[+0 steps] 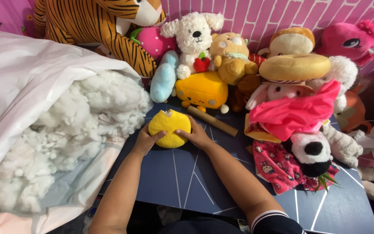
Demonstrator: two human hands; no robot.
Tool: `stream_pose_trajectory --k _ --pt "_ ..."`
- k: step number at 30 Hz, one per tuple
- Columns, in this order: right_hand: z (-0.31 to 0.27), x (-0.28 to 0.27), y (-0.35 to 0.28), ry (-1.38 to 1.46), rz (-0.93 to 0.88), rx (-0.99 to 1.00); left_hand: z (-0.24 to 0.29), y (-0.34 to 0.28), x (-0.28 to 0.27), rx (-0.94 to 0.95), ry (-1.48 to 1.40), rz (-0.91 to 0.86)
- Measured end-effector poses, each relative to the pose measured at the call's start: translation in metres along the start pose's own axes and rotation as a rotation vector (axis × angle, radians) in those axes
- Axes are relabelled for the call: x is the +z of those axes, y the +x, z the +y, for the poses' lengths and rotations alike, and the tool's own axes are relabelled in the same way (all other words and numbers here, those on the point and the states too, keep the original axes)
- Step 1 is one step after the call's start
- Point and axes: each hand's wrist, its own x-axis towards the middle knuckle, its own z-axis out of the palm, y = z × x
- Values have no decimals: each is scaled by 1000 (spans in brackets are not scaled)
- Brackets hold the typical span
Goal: Stuffing a small yellow plush toy with polyester fiberfill using hands and a wooden stick.
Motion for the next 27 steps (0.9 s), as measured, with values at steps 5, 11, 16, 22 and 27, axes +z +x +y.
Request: stream_pose_trajectory --k 5,11,16,22,27 --pt "-5 0 -1 15 -15 4 -1 0 1 6 -9 5" --pt "-2 0 1 -4 -13 -8 -7 4 0 -10 0 5" --pt "0 -2 1 -19 -13 -9 1 2 1 -21 27 -1" --pt "-2 -1 1 -4 -21 8 12 -3 0 -9 15 -29" --pt "0 -1 2 9 -22 9 18 -3 0 -10 31 -39"
